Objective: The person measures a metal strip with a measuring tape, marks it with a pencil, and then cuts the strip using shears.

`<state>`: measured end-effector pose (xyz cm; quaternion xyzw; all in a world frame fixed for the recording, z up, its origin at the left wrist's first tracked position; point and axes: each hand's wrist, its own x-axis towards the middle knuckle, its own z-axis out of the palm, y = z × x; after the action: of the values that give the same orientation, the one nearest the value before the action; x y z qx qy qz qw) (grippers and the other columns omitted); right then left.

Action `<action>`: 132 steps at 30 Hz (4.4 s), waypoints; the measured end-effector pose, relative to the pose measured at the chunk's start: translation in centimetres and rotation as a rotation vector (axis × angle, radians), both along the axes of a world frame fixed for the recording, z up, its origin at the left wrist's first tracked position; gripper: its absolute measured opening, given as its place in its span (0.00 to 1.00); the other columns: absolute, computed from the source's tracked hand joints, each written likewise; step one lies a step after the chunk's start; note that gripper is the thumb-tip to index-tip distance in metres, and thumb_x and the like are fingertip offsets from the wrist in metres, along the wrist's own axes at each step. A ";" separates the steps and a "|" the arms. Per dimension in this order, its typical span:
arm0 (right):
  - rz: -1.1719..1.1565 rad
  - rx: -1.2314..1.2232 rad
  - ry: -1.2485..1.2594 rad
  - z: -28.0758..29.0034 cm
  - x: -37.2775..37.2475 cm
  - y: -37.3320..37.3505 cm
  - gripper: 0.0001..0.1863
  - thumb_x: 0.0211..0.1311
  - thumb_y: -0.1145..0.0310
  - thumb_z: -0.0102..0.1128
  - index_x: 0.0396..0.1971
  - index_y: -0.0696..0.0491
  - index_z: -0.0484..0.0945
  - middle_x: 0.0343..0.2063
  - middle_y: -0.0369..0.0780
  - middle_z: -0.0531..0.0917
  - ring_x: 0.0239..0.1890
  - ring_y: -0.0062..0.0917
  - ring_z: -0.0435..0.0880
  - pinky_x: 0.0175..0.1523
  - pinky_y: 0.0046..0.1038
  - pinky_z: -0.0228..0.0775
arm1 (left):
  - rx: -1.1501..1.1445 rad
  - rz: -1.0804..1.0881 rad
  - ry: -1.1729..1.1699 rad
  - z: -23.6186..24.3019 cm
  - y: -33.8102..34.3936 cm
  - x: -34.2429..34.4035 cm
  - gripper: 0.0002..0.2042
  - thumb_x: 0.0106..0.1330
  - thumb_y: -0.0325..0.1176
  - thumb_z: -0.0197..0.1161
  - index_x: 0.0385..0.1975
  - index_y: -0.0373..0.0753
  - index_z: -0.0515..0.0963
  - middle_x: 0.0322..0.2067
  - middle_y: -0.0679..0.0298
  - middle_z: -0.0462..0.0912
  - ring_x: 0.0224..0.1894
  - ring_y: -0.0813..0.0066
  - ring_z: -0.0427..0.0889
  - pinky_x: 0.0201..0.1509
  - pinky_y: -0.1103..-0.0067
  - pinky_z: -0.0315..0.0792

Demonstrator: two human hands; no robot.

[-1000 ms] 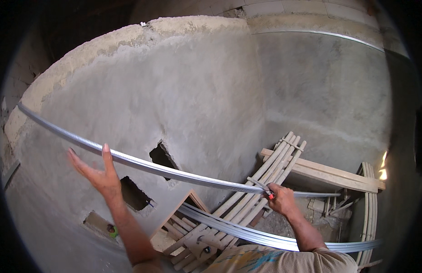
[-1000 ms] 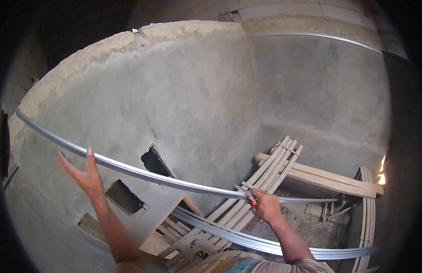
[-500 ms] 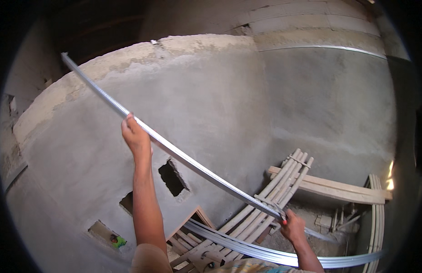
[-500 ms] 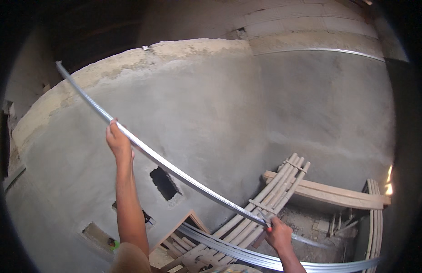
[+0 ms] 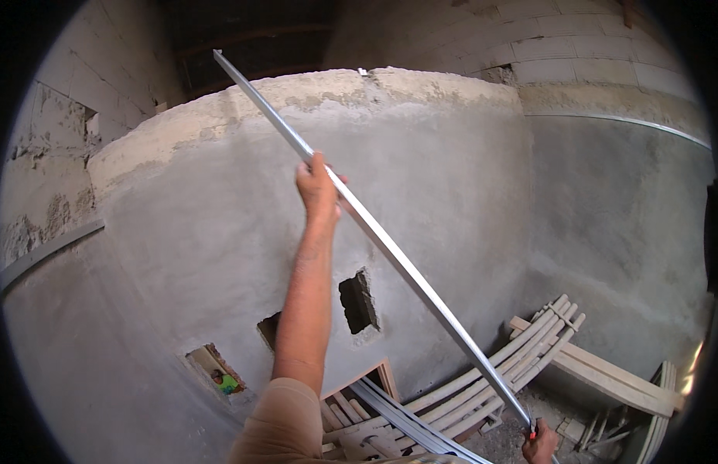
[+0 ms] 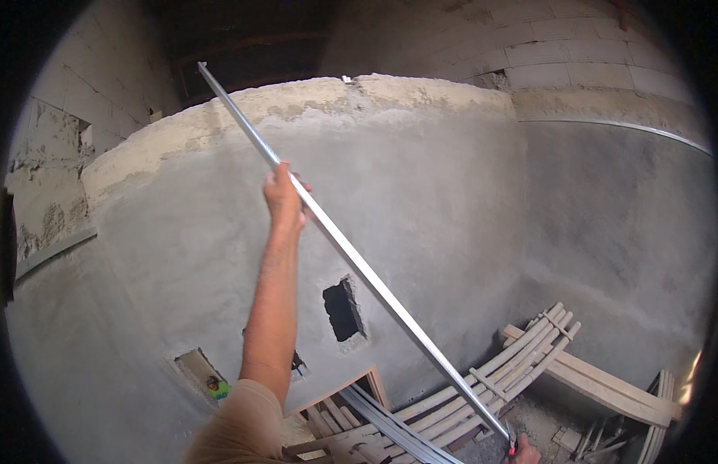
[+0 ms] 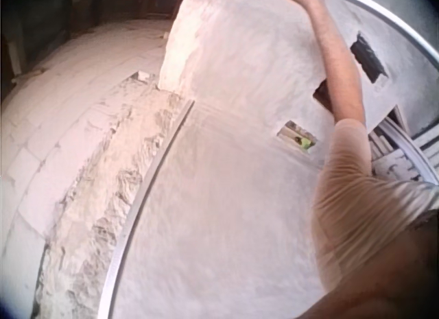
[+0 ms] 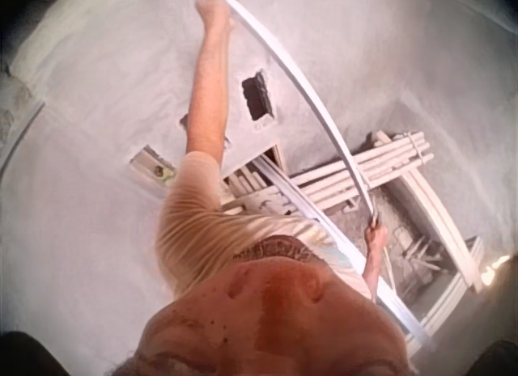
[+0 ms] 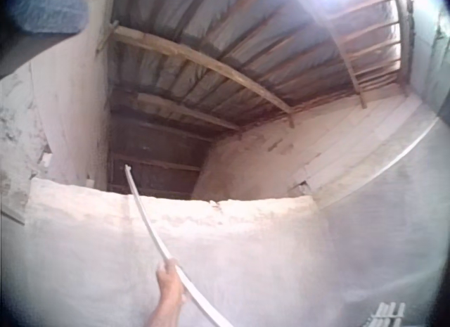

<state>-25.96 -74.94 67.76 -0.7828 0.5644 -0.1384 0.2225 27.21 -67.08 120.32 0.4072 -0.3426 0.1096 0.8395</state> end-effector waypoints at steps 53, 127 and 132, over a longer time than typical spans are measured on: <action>-0.089 0.033 -0.223 10.7 5.6 7.9 0.16 0.56 0.58 0.72 0.36 0.51 0.77 0.33 0.51 0.85 0.41 0.55 0.83 0.44 0.50 0.73 | 0.098 -0.802 0.411 -18.8 -5.4 -10.6 0.26 0.71 0.68 0.52 0.31 0.47 0.67 0.19 0.72 0.65 0.18 0.81 0.66 0.20 0.83 0.62; 0.369 0.453 -0.737 14.0 6.2 4.0 0.20 0.74 0.52 0.59 0.50 0.54 0.82 0.25 0.41 0.81 0.28 0.25 0.81 0.37 0.31 0.74 | 0.175 -0.666 0.647 -26.3 -3.7 -25.0 0.31 0.69 0.73 0.47 0.22 0.48 0.64 0.14 0.72 0.61 0.14 0.80 0.58 0.18 0.81 0.54; 0.426 0.402 -0.636 15.7 7.0 5.5 0.22 0.74 0.51 0.58 0.49 0.57 0.81 0.29 0.51 0.84 0.36 0.44 0.85 0.46 0.42 0.75 | 0.211 -0.591 0.655 -25.5 -4.2 -26.0 0.31 0.69 0.73 0.48 0.23 0.49 0.62 0.15 0.72 0.60 0.15 0.80 0.58 0.20 0.82 0.55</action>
<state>-18.98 -69.41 83.44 -0.7412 0.3094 -0.2111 0.5571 1.25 -71.28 94.84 0.3885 -0.1697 -0.3050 0.8528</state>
